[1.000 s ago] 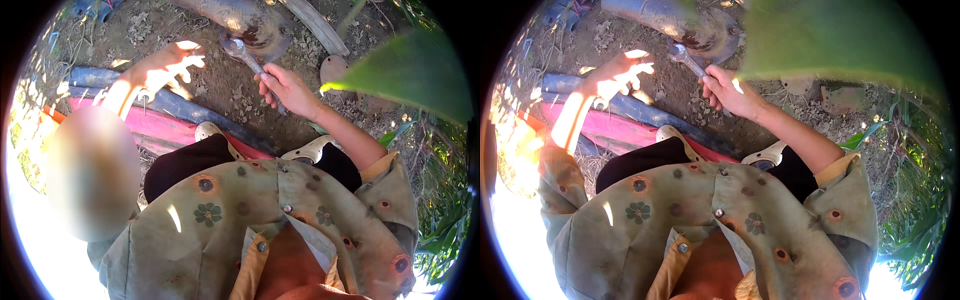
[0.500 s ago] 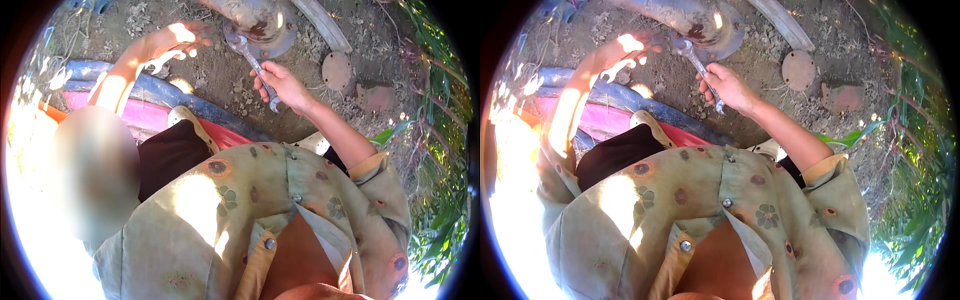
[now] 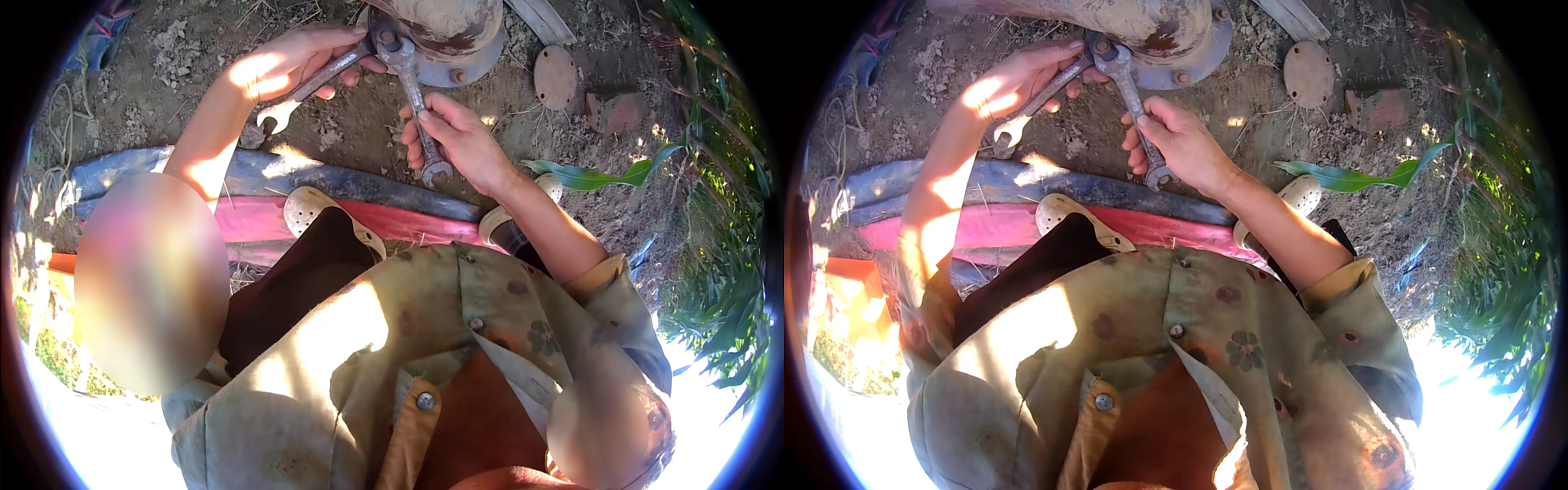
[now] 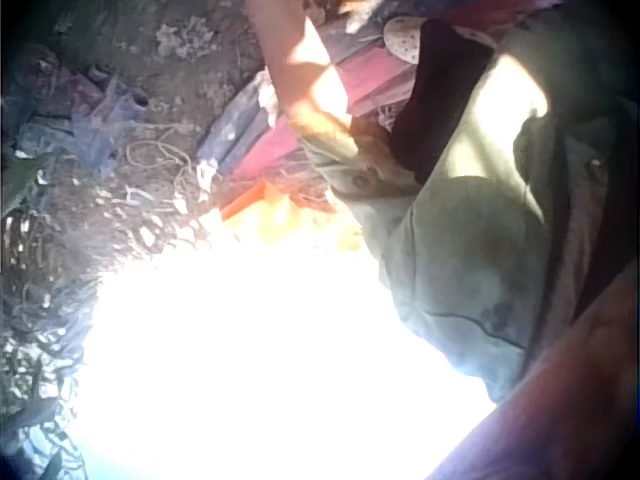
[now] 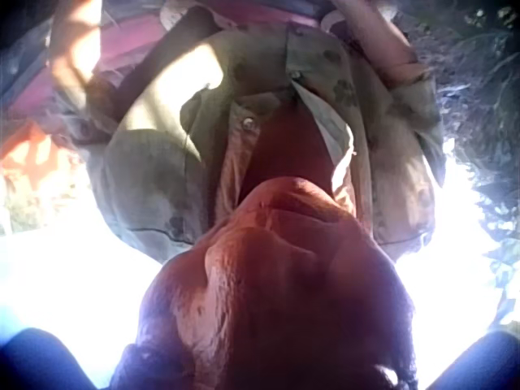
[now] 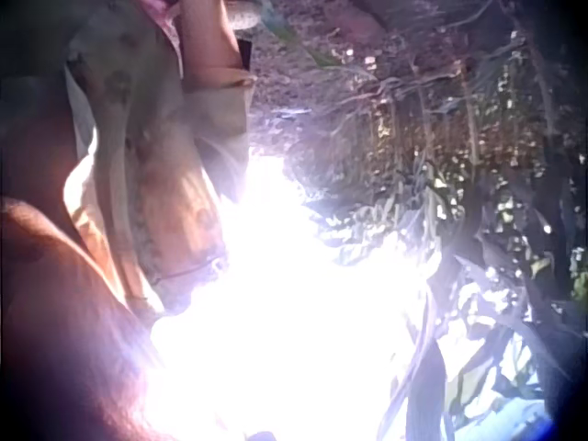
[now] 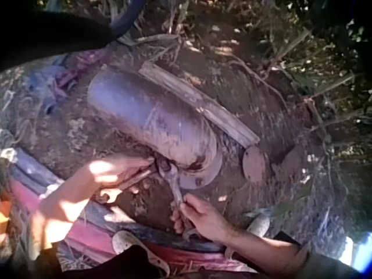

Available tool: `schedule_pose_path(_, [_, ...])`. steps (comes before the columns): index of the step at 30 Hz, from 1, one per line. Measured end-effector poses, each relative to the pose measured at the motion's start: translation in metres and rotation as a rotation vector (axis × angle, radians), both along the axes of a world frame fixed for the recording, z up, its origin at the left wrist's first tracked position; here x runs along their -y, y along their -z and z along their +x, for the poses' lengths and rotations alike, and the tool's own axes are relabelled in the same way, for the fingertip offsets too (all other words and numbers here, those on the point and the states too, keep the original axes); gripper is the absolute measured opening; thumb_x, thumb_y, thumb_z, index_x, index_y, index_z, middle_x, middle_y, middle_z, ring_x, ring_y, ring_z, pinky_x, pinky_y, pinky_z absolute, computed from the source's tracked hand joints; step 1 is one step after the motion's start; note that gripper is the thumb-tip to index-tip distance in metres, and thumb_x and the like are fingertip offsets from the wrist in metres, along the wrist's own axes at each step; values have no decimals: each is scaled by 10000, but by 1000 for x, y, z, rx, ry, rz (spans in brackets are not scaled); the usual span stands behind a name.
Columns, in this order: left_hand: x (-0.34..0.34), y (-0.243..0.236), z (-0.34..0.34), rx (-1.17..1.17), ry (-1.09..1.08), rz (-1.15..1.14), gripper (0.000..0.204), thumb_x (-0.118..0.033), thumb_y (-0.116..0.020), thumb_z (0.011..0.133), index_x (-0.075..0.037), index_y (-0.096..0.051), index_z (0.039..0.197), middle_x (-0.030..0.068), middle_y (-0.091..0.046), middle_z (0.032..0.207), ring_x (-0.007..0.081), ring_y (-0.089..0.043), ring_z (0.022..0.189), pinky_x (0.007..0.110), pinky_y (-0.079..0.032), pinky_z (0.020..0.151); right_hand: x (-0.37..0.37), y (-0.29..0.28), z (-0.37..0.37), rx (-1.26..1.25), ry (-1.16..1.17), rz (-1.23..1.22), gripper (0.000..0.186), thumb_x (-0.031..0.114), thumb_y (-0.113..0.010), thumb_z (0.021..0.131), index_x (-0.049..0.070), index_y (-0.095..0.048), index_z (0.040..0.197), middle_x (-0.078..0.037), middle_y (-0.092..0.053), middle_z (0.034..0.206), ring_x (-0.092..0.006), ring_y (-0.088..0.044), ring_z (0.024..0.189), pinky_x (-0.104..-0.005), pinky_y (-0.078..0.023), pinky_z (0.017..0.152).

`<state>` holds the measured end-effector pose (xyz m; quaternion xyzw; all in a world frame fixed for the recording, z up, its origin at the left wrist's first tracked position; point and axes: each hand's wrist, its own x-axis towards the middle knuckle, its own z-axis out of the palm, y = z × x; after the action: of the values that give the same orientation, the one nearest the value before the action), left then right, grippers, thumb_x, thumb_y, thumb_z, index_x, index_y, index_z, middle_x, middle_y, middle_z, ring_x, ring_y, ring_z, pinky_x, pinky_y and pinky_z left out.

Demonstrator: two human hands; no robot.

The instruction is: The person works on a curved metal pipe section outdoors, using a wrench to tighten bolts on a flange connection. They manipulate the pipe and a flange piece, aligning them and securing the joint with tools.

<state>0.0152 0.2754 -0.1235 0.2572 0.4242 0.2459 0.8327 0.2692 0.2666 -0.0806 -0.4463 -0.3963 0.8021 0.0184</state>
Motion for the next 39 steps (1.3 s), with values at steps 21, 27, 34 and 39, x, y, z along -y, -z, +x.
schedule_pose_path(21, [0,7,20,-135,-231,-77,376,-370,-526,911,-26,-554,1061,24,-599,891,87,-572,786,223,-498,685,51,17,-79,-91,312,47,157,164,-321,993,28,-382,1043,-122,-580,922,-233,-635,844,-348,-544,757])
schedule_pose_path(27, [0,21,26,-23,-331,-49,387,-317,-521,919,-1,-536,1142,55,-597,996,119,-520,813,246,-432,732,53,27,-89,-167,439,-31,202,191,-336,991,23,-408,1076,-150,-597,1010,-232,-616,939,-355,-525,797])
schedule_pose_path(34, [2,6,19,-174,-372,-88,449,-249,-581,884,15,-496,1237,117,-559,1175,199,-497,1053,299,-381,923,44,21,-84,-255,318,-77,279,225,-357,987,8,-419,1151,-188,-576,1107,-282,-586,1044,-404,-487,891])
schedule_pose_path(39, [0,-22,20,-275,-242,41,471,-304,-564,895,2,-494,1246,124,-554,1200,201,-494,1075,295,-363,948,59,21,-76,-206,311,-62,247,219,-349,990,15,-442,1094,-164,-598,1032,-244,-619,949,-359,-514,815])
